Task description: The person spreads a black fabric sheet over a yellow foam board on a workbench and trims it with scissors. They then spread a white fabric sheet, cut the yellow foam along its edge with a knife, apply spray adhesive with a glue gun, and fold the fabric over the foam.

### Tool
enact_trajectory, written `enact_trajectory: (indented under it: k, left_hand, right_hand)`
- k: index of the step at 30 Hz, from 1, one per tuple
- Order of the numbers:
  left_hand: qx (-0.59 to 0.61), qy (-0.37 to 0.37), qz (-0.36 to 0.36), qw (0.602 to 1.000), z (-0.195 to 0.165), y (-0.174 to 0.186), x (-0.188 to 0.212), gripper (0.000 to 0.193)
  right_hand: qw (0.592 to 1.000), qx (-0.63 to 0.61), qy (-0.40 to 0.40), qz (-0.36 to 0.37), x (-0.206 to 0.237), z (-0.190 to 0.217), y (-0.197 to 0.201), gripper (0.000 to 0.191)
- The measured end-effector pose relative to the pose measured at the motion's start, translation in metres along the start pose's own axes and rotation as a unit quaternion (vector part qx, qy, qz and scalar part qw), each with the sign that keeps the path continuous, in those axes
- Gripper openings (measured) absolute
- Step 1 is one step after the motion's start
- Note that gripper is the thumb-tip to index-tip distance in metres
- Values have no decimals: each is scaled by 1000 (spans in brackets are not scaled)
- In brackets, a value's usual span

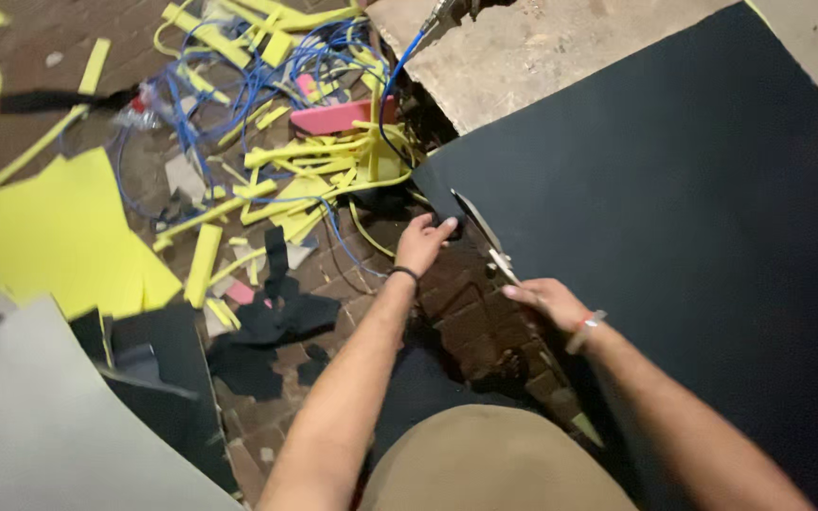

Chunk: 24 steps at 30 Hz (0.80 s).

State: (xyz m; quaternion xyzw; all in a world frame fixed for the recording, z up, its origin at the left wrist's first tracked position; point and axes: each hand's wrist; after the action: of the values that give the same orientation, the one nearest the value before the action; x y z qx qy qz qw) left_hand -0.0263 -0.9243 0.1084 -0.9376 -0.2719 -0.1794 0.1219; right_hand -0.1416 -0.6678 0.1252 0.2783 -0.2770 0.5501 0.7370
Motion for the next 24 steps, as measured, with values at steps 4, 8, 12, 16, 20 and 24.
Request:
enact_trajectory:
  k: [4,8,12,16,20,24]
  left_hand:
    - [-15,79,-7,997,-5,9,-26,32]
    - [29,78,58,995,3,20,-33,32]
    - [-2,91,87,992,8,25,-37,33]
    - [13,64,104,992,6,32,-37,32]
    - [-74,66,107,989,3,42,-31,31]
    - [-134,85,93,983,6,53,-31,29]
  right_hand:
    - [996,-69,-22,54,-6,-9,8,52]
    - [999,-37,0,31,-28,-5,6,46]
    - [999,-17,-27,7,-41,15,0,45]
    - [999,-1,-40,-9,-41,38,-7,49]
    - [999,-35,-28,-7,-54,64,-12,40]
    - [999,-28,-34,-26,-72,85,-15,42]
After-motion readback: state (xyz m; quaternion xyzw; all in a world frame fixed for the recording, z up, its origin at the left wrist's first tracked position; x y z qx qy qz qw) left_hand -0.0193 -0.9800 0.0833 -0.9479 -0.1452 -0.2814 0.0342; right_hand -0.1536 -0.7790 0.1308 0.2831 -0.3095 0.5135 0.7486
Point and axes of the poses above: each hand's wrist, its own x-axis away from the middle knuckle, its own y-axis out of the back of the hand, z = x × y, and after that the axes turned 7 degrees about z, right-handed
